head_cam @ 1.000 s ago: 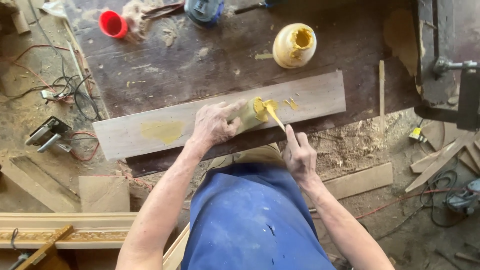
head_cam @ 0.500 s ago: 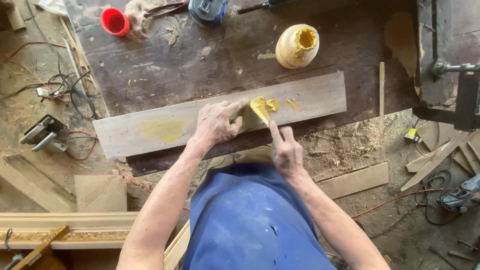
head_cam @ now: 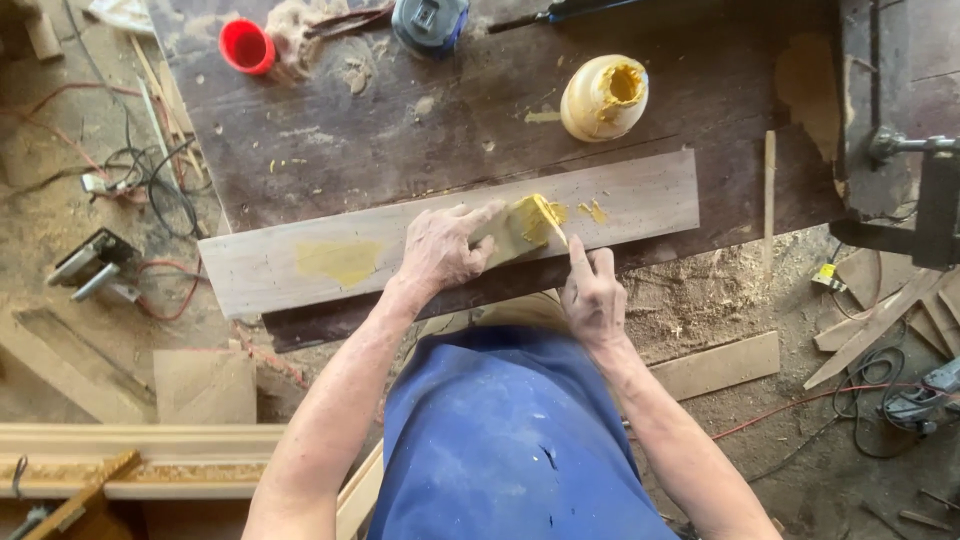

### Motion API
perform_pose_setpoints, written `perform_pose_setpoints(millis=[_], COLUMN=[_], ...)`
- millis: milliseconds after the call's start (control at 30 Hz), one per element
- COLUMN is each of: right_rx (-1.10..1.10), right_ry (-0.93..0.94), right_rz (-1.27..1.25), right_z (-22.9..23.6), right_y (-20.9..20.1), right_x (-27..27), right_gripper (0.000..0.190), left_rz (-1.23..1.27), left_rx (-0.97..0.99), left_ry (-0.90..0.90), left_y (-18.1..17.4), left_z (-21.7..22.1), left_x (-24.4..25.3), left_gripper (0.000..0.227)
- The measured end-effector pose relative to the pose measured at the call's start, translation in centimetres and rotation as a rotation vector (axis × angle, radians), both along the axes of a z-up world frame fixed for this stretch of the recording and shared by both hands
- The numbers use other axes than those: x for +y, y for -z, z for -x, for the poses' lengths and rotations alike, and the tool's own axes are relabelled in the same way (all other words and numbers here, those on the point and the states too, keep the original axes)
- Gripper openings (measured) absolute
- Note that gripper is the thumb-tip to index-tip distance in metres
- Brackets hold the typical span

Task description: Applying and spreading wood filler onto a wooden plank using a small wooden block as an applicator.

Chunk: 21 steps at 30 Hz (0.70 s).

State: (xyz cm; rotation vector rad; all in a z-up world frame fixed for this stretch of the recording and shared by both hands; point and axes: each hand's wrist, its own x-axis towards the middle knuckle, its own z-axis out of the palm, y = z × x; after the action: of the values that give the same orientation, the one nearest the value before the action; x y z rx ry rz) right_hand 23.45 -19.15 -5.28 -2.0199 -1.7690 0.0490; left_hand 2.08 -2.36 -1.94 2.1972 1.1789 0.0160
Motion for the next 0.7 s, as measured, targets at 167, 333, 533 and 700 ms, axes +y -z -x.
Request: perform_pose_setpoints(millis=[167, 333, 533, 700], right_rx=[0.04, 0.019, 0.047, 0.224], right_ry=[-0.063, 0.016, -0.037, 0.035], right_rz=[0.001, -0.02, 0.069, -0.079], right_z=[0.6, 0.6, 0.4, -0.4], right_y=[0.9, 2.0, 0.7, 0.5], right_x=[-2.5, -4.1, -3.7, -4.2], right_gripper=[0.047, 0.046, 0.053, 0.042], left_rz=[0.024, 0.012, 0.016, 0.128], left_rx=[-0.006, -0.009, 0.023, -0.186], left_ry=[0.018, 0.038, 0.011, -0.042], left_y=[-0.8, -0.4, -0.2, 0.2], left_z=[0.1, 0.0, 0.2, 0.8], left_x=[0.3, 0.2, -0.1, 0.3], left_gripper=[0.05, 0.05, 0.05, 0.044])
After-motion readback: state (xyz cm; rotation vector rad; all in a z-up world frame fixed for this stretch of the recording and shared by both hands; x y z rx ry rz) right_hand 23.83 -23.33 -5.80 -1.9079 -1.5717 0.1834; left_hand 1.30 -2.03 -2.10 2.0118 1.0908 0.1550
